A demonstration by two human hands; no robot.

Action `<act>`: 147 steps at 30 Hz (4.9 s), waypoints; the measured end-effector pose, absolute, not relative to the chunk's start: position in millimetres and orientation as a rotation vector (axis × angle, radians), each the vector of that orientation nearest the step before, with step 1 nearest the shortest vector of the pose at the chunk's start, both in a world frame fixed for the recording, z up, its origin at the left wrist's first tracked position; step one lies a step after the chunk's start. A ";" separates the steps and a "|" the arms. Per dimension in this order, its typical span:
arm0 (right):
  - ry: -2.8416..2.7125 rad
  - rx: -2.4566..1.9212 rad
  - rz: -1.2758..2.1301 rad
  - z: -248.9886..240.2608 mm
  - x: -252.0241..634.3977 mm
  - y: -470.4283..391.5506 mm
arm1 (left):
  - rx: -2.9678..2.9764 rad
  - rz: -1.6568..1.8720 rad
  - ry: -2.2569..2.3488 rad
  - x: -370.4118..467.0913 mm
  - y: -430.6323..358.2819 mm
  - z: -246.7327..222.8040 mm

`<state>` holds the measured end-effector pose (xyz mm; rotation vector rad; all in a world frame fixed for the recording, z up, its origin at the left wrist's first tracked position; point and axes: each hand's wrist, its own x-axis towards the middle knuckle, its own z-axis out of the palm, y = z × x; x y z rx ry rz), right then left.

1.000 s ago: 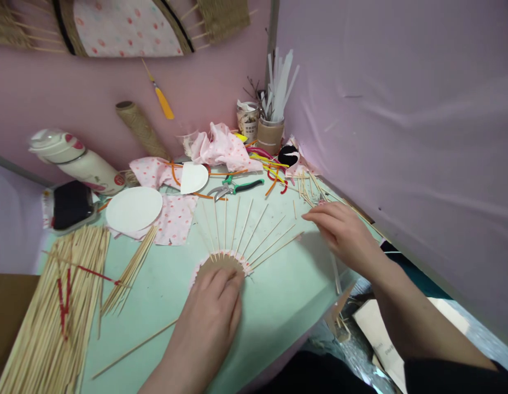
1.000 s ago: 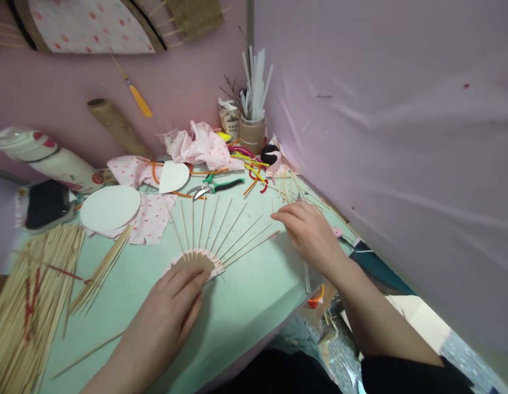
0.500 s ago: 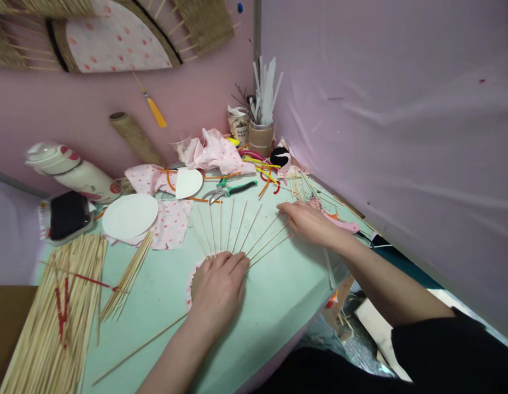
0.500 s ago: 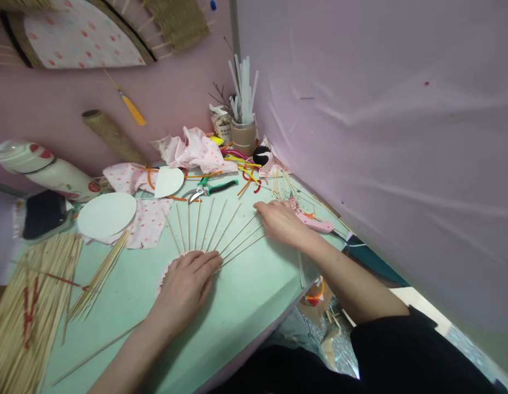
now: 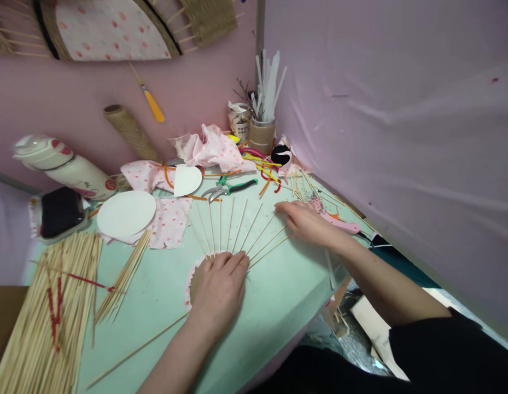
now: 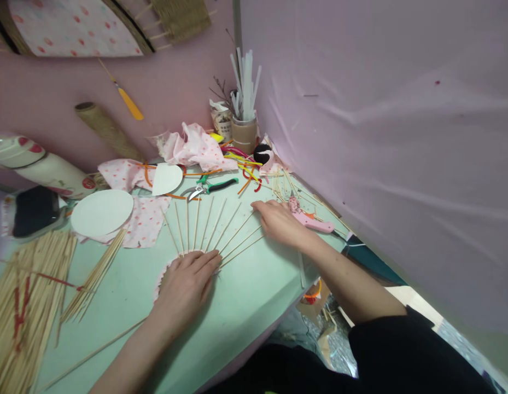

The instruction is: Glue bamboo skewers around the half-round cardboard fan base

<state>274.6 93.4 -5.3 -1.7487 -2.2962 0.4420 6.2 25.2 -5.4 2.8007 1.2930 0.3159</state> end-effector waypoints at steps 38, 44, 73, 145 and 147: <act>-2.574 -1.407 0.097 -6.0 305.4 95.3 | 2.841 0.540 1.204 9.1 18.2 -8.0; -2.674 -1.325 0.074 -12.0 295.9 102.4 | 2.795 0.531 1.227 3.6 18.0 -4.6; -2.698 -1.271 0.191 -15.5 292.8 101.7 | 2.641 0.410 1.128 -18.2 19.9 -1.5; -2.268 -1.110 0.440 -22.2 214.7 -2.3 | 2.665 0.318 0.926 -34.6 29.7 2.3; -2.261 -1.108 0.458 -24.3 212.7 -3.0 | 2.674 0.319 0.926 -34.2 29.6 2.4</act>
